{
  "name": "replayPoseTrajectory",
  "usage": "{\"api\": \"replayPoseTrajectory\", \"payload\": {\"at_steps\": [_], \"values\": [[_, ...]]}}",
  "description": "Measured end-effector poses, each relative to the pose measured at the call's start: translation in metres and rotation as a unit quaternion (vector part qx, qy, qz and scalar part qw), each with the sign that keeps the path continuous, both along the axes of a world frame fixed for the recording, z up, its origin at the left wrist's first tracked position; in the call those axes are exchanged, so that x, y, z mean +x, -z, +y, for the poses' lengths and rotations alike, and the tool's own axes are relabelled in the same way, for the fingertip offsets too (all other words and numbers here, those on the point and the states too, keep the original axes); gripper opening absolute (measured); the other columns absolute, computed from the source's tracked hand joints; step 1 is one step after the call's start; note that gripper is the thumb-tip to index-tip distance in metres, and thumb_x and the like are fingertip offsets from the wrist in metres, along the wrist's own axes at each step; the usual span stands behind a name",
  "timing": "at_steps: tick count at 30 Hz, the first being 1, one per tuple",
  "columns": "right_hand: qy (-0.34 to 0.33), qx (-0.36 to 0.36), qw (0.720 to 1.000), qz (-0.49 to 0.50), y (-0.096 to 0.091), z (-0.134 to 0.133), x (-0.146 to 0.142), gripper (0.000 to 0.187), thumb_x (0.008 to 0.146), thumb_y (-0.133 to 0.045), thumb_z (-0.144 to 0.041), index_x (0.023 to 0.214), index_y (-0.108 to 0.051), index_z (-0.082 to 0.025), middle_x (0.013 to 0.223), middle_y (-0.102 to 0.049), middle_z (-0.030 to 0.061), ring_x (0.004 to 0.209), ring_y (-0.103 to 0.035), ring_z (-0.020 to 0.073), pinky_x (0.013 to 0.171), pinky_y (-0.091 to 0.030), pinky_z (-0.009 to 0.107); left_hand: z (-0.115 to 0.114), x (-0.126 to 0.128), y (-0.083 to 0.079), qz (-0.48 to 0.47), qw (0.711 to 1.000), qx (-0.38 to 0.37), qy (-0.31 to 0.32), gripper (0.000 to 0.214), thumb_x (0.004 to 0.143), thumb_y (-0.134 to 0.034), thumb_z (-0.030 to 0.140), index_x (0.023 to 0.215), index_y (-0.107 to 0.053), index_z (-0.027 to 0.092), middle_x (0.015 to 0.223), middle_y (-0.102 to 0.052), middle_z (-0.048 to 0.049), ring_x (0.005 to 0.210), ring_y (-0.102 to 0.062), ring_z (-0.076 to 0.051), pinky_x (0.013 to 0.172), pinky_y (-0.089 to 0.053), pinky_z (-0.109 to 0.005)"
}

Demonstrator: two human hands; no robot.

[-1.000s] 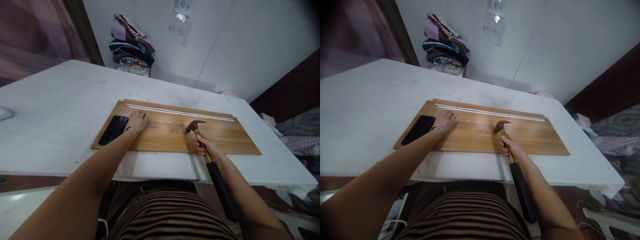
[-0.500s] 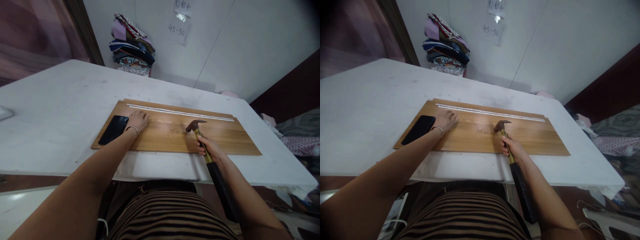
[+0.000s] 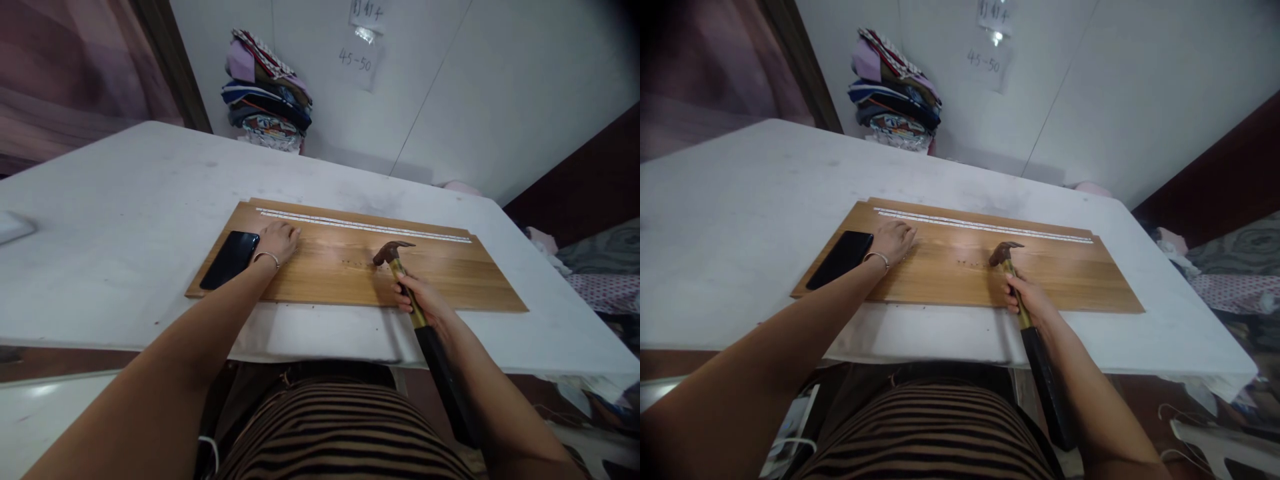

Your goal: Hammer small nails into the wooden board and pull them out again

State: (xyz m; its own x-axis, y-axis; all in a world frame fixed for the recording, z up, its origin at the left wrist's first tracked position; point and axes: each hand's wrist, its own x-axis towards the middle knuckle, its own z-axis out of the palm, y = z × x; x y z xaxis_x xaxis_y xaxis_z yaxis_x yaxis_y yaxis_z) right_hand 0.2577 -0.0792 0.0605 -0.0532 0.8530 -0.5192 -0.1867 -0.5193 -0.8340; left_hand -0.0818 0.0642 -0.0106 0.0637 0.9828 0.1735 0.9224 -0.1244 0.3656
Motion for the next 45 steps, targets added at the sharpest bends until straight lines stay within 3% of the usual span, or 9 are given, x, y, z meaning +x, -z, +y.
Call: {"api": "replayPoseTrajectory", "payload": {"at_steps": [25,45], "values": [[-0.005,0.0,1.0,-0.002,0.0031,0.0002,0.0007,0.047,0.073,-0.083,-0.039,0.094,-0.042,-0.027,0.064,-0.049,-0.0099,0.041,-0.035,0.004,0.037,-0.022,0.014,-0.0035,0.0012,-0.0071,0.01,1.0,-0.009,0.001,0.046,0.104,-0.034,0.042,0.108,-0.074,0.019,0.128,-0.071,-0.0126,0.127,-0.058,-0.03,0.109,-0.043,-0.045],[-0.01,0.004,1.0,0.001,0.0012,0.0006,0.0028,0.048,0.073,-0.084,-0.039,0.096,-0.043,-0.027,0.065,-0.049,-0.0097,0.042,-0.036,0.0047,0.037,-0.023,0.015,-0.0012,-0.0006,-0.0034,0.002,1.0,-0.009,0.003,0.048,0.103,-0.033,0.044,0.106,-0.074,0.02,0.127,-0.071,-0.0133,0.128,-0.057,-0.03,0.111,-0.041,-0.046]]}}
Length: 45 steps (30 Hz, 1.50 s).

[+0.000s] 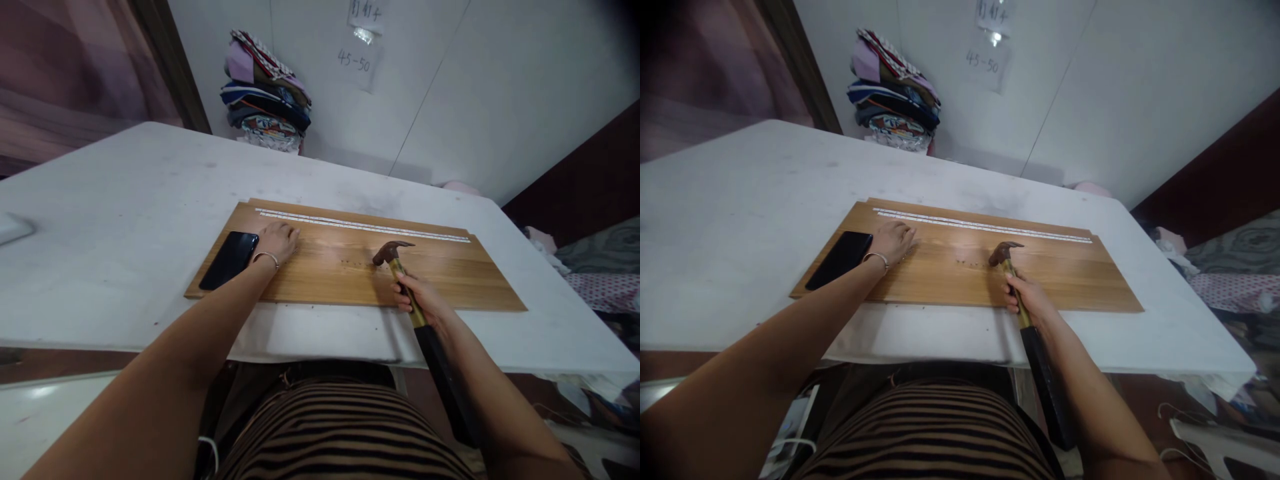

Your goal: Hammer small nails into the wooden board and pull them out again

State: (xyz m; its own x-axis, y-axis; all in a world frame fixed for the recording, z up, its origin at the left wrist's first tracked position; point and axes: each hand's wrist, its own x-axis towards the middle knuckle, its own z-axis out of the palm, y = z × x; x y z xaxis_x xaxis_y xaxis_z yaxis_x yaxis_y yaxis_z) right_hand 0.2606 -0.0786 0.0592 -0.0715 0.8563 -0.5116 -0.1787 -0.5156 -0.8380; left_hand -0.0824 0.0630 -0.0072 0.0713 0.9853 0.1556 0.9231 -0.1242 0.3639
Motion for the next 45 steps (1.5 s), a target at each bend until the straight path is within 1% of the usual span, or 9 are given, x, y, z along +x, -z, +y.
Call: {"api": "replayPoseTrajectory", "payload": {"at_steps": [4,11,19,23,29,35,45], "values": [[0.001,0.004,1.0,0.003,-0.0013,-0.0004,-0.0007,0.048,0.073,-0.084,-0.039,0.093,-0.042,-0.027,0.065,-0.048,-0.0098,0.041,-0.036,0.0046,0.036,-0.023,0.015,-0.0001,0.0,0.0011,0.001,1.0,0.005,0.0,0.048,0.103,-0.033,0.044,0.105,-0.074,0.02,0.128,-0.07,-0.0134,0.127,-0.058,-0.03,0.111,-0.042,-0.046],[-0.006,-0.008,1.0,0.006,0.0027,0.0004,-0.002,0.046,0.074,-0.083,-0.039,0.097,-0.044,-0.028,0.065,-0.048,-0.0097,0.041,-0.035,0.005,0.036,-0.023,0.015,-0.0006,0.0011,0.0005,0.0,1.0,0.004,-0.005,0.047,0.103,-0.033,0.044,0.106,-0.074,0.02,0.127,-0.071,-0.0128,0.128,-0.057,-0.03,0.11,-0.042,-0.045],[0.002,0.001,1.0,-0.003,-0.0028,0.0007,-0.0003,0.047,0.073,-0.084,-0.039,0.093,-0.043,-0.027,0.065,-0.049,-0.0094,0.042,-0.036,0.0048,0.036,-0.023,0.015,-0.0002,0.0009,0.0008,0.0,1.0,0.0,-0.005,0.046,0.103,-0.034,0.043,0.107,-0.074,0.02,0.129,-0.07,-0.0125,0.13,-0.057,-0.03,0.111,-0.041,-0.045],[0.006,-0.007,1.0,-0.008,-0.0035,0.0002,-0.004,0.047,0.073,-0.083,-0.038,0.095,-0.044,-0.026,0.064,-0.049,-0.0094,0.041,-0.035,0.0041,0.036,-0.022,0.015,0.0004,0.0007,0.0015,-0.002,1.0,-0.001,-0.002,0.048,0.103,-0.033,0.044,0.108,-0.075,0.02,0.129,-0.07,-0.0136,0.129,-0.057,-0.031,0.111,-0.041,-0.047],[0.003,-0.012,1.0,-0.008,-0.0025,0.0003,-0.0055,0.046,0.074,-0.082,-0.038,0.097,-0.044,-0.026,0.063,-0.049,-0.0096,0.041,-0.035,0.0044,0.037,-0.022,0.014,-0.0002,0.0013,0.0004,0.005,1.0,0.002,-0.006,0.048,0.103,-0.033,0.044,0.105,-0.075,0.02,0.127,-0.071,-0.0131,0.128,-0.058,-0.03,0.11,-0.042,-0.045],[0.003,0.002,1.0,0.0,-0.0037,0.0001,-0.002,0.048,0.073,-0.084,-0.039,0.095,-0.044,-0.027,0.064,-0.049,-0.0098,0.041,-0.036,0.0044,0.036,-0.023,0.015,-0.0007,0.0015,-0.0003,-0.004,1.0,0.002,-0.002,0.047,0.103,-0.034,0.042,0.108,-0.074,0.018,0.129,-0.07,-0.0139,0.129,-0.057,-0.031,0.111,-0.041,-0.046],[0.013,-0.01,1.0,-0.004,-0.0024,-0.0015,-0.006,0.048,0.07,-0.084,-0.038,0.095,-0.045,-0.026,0.063,-0.05,-0.0098,0.04,-0.035,0.0036,0.036,-0.023,0.014,-0.0005,0.0013,-0.0001,-0.005,1.0,0.004,-0.003,0.047,0.103,-0.034,0.042,0.107,-0.074,0.017,0.128,-0.07,-0.0143,0.128,-0.058,-0.03,0.111,-0.04,-0.044]]}}
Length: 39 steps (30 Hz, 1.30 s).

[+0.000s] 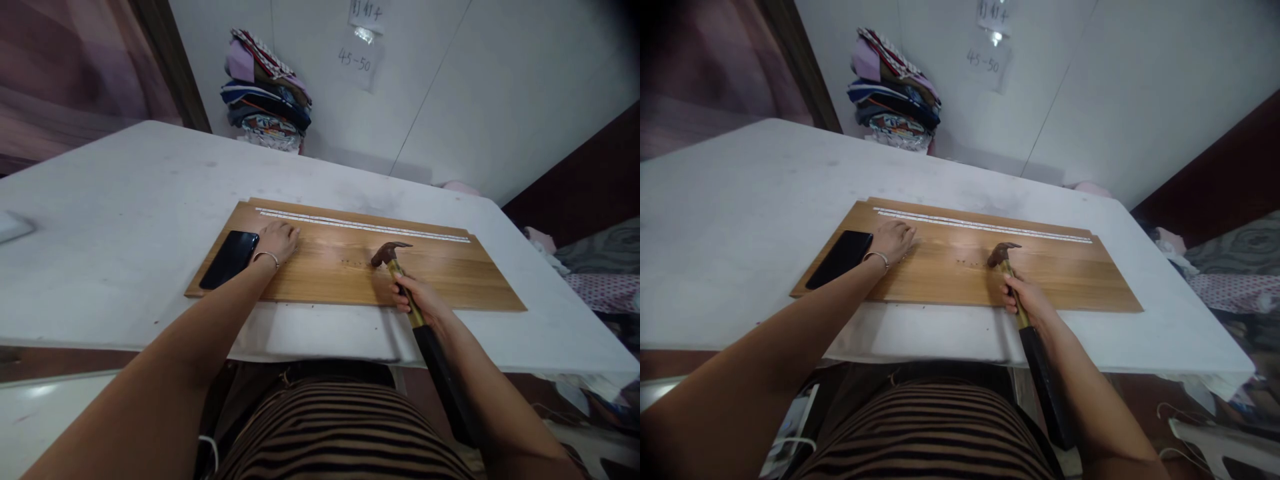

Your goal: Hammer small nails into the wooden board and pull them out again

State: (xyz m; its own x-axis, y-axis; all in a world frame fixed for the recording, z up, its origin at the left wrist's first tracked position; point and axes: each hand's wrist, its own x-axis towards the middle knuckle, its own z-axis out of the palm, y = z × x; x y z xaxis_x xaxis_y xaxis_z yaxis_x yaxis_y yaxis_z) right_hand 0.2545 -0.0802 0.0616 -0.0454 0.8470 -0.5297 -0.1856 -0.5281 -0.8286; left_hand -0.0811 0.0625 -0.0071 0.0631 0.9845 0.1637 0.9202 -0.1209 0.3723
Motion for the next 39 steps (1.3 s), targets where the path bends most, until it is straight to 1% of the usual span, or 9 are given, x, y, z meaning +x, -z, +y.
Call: {"api": "replayPoseTrajectory", "payload": {"at_steps": [5,14,21,30,39], "values": [[-0.003,0.007,1.0,0.001,-0.002,-0.0004,0.0014,0.048,0.071,-0.084,-0.038,0.093,-0.044,-0.026,0.062,-0.05,-0.0098,0.041,-0.036,0.004,0.036,-0.022,0.014,0.0002,-0.0002,0.0004,-0.001,1.0,0.003,-0.001,0.047,0.103,-0.035,0.043,0.107,-0.075,0.018,0.128,-0.07,-0.0145,0.128,-0.058,-0.031,0.11,-0.041,-0.045],[0.0,0.001,1.0,-0.001,0.0015,-0.0001,0.0003,0.051,0.068,-0.085,-0.039,0.095,-0.044,-0.026,0.062,-0.051,-0.0101,0.04,-0.036,0.0036,0.036,-0.022,0.014,0.0016,-0.0011,0.0022,0.0,1.0,0.004,0.002,0.047,0.103,-0.035,0.042,0.107,-0.075,0.018,0.128,-0.071,-0.0139,0.128,-0.058,-0.03,0.11,-0.041,-0.045],[0.001,0.002,1.0,-0.008,-0.0036,-0.0004,0.0003,0.052,0.067,-0.086,-0.041,0.095,-0.045,-0.026,0.062,-0.05,-0.0105,0.04,-0.035,0.0036,0.036,-0.022,0.014,0.0011,-0.0011,0.0021,-0.002,1.0,0.004,0.002,0.047,0.103,-0.035,0.043,0.106,-0.075,0.018,0.126,-0.071,-0.0142,0.126,-0.058,-0.031,0.109,-0.042,-0.045],[-0.007,0.001,1.0,-0.007,0.0,0.0003,0.0006,0.048,0.072,-0.083,-0.039,0.095,-0.043,-0.027,0.063,-0.05,-0.0097,0.041,-0.035,0.0042,0.037,-0.022,0.014,0.0015,-0.0009,0.0023,0.0,1.0,0.0,-0.001,0.048,0.103,-0.033,0.043,0.107,-0.074,0.018,0.128,-0.07,-0.0139,0.129,-0.057,-0.031,0.111,-0.041,-0.046],[-0.012,0.016,1.0,0.001,-0.0009,0.0003,0.0039,0.048,0.072,-0.084,-0.04,0.095,-0.044,-0.027,0.064,-0.049,-0.0101,0.041,-0.036,0.0043,0.036,-0.023,0.014,0.0025,-0.0026,0.0037,0.001,1.0,0.005,0.007,0.049,0.103,-0.033,0.044,0.105,-0.074,0.018,0.126,-0.071,-0.0142,0.127,-0.058,-0.029,0.112,-0.04,-0.043]]}}
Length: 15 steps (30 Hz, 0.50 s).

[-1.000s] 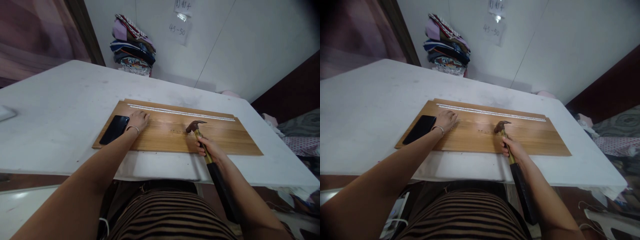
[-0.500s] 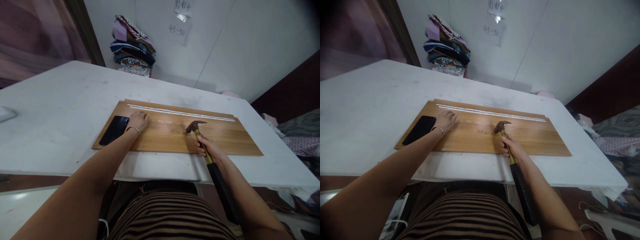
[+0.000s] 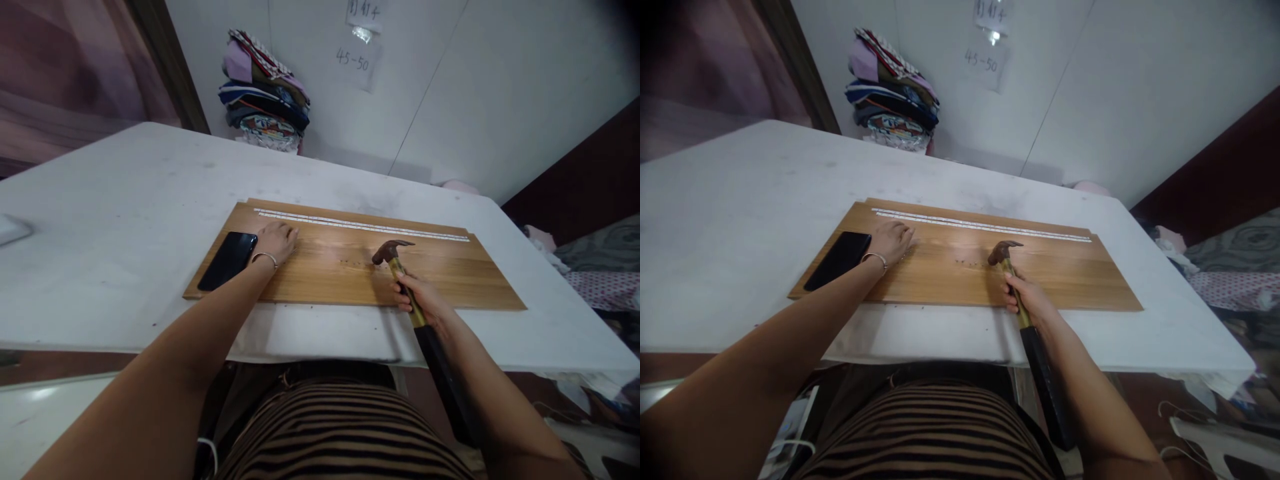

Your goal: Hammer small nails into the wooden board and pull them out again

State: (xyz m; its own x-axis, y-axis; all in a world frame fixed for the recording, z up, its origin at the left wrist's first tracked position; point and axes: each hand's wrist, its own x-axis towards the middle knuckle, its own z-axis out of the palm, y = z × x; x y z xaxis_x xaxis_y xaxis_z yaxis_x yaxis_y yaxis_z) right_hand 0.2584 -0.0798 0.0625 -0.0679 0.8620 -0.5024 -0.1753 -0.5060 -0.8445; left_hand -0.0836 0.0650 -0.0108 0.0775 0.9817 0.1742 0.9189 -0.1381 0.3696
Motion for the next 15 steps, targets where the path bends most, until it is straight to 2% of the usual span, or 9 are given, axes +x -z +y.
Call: {"api": "replayPoseTrajectory", "payload": {"at_steps": [6,15], "values": [[-0.009,-0.011,1.0,0.003,0.003,0.0002,-0.0012,0.043,0.075,-0.081,-0.038,0.096,-0.045,-0.027,0.064,-0.049,-0.0094,0.041,-0.036,0.0049,0.036,-0.024,0.015,0.0001,0.0002,-0.0004,0.0,1.0,0.002,0.002,0.049,0.103,-0.033,0.043,0.104,-0.074,0.018,0.126,-0.071,-0.0145,0.127,-0.058,-0.03,0.112,-0.041,-0.043],[0.005,-0.002,1.0,0.003,0.0018,0.0012,0.0,0.045,0.073,-0.083,-0.038,0.093,-0.044,-0.026,0.065,-0.05,-0.0094,0.042,-0.036,0.0045,0.036,-0.024,0.015,-0.0001,0.0006,-0.0011,-0.023,1.0,0.006,-0.008,0.047,0.102,-0.035,0.043,0.106,-0.075,0.018,0.125,-0.072,-0.0139,0.125,-0.06,-0.028,0.111,-0.042,-0.042]]}}
